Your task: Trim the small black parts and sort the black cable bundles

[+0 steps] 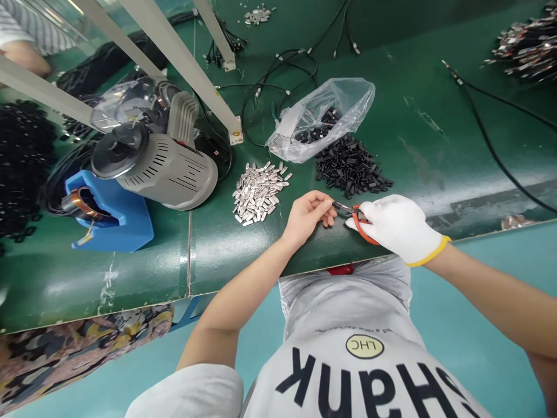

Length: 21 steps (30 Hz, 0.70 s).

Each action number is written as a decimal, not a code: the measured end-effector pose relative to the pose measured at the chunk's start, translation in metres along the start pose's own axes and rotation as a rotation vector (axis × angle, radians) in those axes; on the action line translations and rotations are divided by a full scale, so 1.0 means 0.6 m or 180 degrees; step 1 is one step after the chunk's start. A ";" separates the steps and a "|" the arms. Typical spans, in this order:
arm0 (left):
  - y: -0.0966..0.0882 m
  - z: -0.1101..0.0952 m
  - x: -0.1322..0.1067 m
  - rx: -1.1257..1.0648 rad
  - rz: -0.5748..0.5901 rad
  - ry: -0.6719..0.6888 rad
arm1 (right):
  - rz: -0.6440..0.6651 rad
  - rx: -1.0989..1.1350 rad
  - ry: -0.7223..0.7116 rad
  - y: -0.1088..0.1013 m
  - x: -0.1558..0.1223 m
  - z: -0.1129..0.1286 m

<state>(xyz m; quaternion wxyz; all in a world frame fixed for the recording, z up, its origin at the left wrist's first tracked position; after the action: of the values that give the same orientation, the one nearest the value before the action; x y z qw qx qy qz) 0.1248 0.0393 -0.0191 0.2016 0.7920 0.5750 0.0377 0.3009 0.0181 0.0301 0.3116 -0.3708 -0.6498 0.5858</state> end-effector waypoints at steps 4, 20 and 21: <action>0.006 -0.004 -0.003 0.0093 0.0049 0.0135 | 0.0153 0.0150 -0.0002 -0.008 0.000 0.006; 0.012 0.001 -0.004 -0.0110 0.0015 0.0216 | 0.0482 0.0256 0.0091 0.003 0.021 0.010; 0.012 0.000 -0.004 -0.0121 0.0017 0.0227 | 0.0514 0.0265 0.0115 0.003 0.021 0.009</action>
<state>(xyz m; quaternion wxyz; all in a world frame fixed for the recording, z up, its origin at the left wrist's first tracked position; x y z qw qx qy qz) 0.1303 0.0353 -0.0163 0.1959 0.7878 0.5788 0.0774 0.2898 0.0261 0.0275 0.2902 -0.4193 -0.5871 0.6287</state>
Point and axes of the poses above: each hand's wrist, its own x-axis towards the middle knuckle, its own y-axis out of the palm, z = x × y, the point moved 6 cm from there along x, towards the middle knuckle, and after that the axes turned 4 degrees about z, right-handed, at the moved point
